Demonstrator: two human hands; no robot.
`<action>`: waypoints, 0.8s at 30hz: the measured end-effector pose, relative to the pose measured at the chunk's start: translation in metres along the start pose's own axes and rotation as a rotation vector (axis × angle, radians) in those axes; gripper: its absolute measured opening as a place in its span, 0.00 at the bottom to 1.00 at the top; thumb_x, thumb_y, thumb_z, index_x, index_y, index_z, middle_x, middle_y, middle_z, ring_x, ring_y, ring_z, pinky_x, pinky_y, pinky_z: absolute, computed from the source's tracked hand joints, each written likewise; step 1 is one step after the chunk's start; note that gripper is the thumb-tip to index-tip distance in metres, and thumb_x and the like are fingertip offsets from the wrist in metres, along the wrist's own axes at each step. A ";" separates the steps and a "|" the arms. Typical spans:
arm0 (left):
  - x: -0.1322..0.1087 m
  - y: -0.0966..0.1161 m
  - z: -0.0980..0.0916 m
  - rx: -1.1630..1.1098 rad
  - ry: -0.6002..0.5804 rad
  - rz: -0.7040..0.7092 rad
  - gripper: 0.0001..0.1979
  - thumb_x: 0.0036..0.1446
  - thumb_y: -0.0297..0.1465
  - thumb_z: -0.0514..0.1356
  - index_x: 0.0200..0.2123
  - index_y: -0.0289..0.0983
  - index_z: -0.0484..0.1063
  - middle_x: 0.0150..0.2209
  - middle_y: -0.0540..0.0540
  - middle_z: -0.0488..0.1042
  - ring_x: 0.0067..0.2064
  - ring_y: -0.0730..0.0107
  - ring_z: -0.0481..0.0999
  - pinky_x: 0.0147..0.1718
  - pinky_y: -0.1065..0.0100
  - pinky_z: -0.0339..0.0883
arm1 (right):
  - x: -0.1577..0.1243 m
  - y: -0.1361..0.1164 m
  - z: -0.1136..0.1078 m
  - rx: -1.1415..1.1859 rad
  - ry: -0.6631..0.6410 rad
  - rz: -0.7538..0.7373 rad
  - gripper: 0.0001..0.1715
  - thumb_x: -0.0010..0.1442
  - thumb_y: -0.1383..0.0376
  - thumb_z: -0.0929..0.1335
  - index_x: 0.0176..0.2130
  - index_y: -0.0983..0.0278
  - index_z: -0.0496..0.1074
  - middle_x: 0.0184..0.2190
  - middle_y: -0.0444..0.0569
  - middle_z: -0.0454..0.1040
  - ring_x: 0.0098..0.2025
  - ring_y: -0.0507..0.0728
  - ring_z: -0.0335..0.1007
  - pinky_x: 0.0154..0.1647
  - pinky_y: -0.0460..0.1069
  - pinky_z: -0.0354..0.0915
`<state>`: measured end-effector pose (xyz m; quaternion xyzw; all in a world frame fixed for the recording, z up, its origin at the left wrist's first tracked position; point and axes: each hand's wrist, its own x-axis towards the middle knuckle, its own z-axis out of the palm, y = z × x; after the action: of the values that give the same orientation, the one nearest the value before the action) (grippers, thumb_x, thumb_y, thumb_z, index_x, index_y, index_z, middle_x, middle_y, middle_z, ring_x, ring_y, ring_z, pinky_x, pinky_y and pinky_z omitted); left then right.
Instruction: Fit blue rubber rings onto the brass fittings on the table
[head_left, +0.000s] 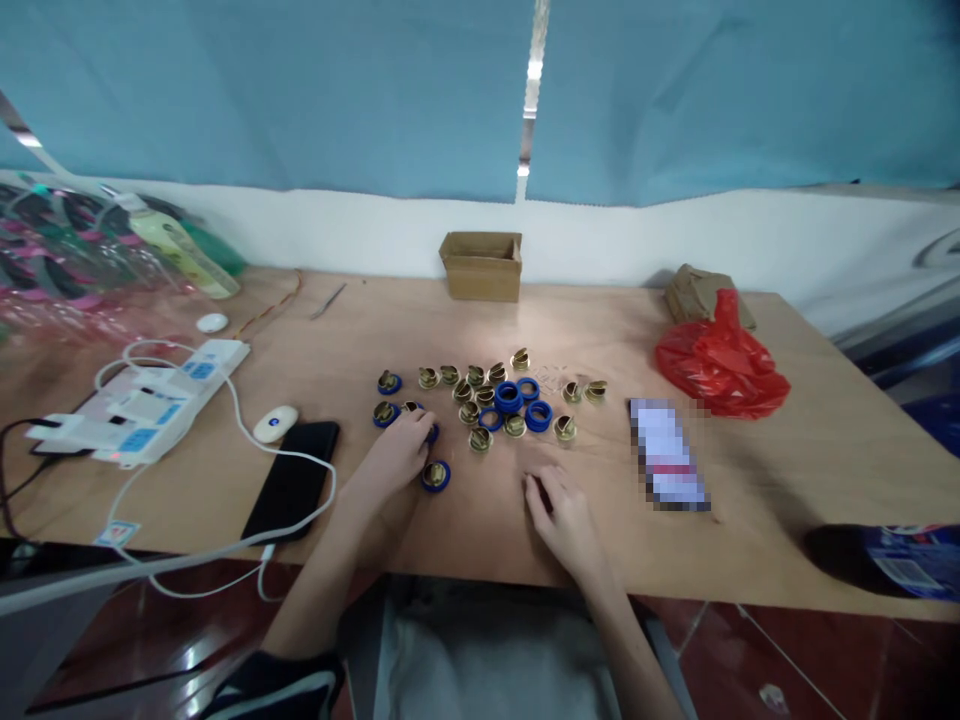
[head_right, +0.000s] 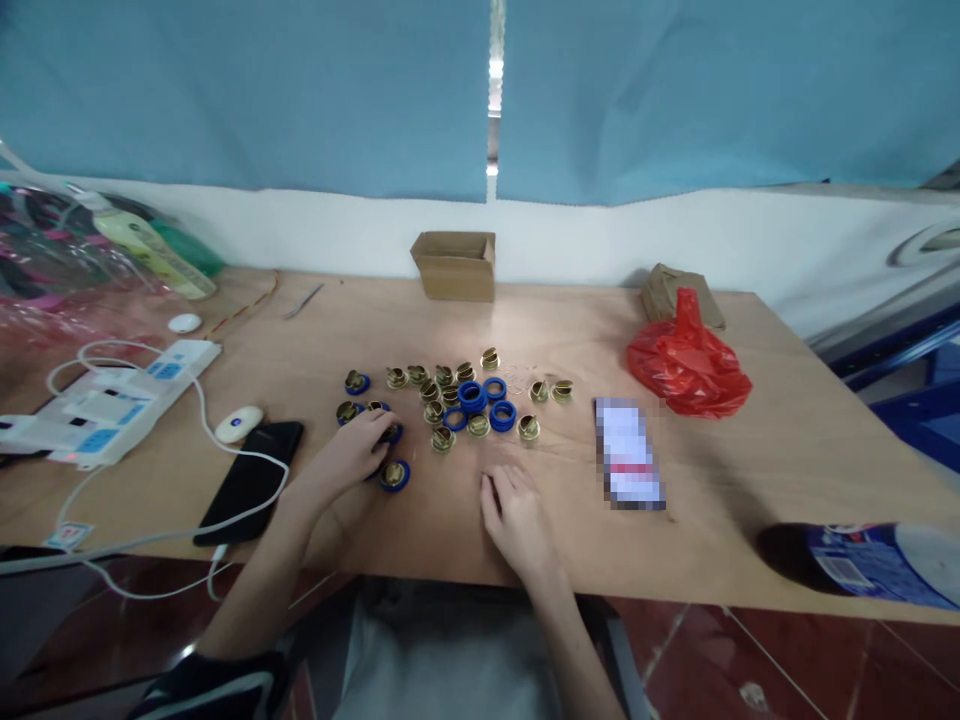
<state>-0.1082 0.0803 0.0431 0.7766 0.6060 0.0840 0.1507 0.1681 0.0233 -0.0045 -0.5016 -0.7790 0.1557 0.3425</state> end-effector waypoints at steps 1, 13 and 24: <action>-0.002 0.004 -0.001 -0.004 0.040 0.018 0.16 0.57 0.17 0.56 0.47 0.34 0.72 0.50 0.35 0.76 0.55 0.51 0.75 0.56 0.54 0.68 | 0.000 0.000 0.000 -0.004 -0.003 0.002 0.11 0.71 0.68 0.61 0.39 0.60 0.70 0.33 0.49 0.76 0.37 0.60 0.75 0.41 0.53 0.69; 0.010 0.074 0.030 0.144 0.100 -0.087 0.10 0.63 0.35 0.62 0.42 0.33 0.71 0.43 0.33 0.77 0.47 0.45 0.75 0.46 0.53 0.69 | 0.009 -0.004 -0.024 0.071 -0.026 0.044 0.10 0.70 0.67 0.61 0.42 0.60 0.72 0.36 0.50 0.79 0.38 0.59 0.76 0.40 0.51 0.69; -0.020 0.085 0.056 -0.833 0.468 -0.196 0.11 0.57 0.32 0.66 0.42 0.39 0.69 0.40 0.45 0.80 0.42 0.63 0.82 0.45 0.63 0.74 | 0.137 0.056 -0.080 -0.326 -0.104 0.148 0.12 0.64 0.69 0.64 0.41 0.66 0.77 0.42 0.60 0.80 0.46 0.64 0.76 0.48 0.54 0.67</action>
<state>-0.0180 0.0347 0.0199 0.5500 0.6086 0.4770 0.3156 0.2253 0.1619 0.0711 -0.5977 -0.7716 0.0778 0.2033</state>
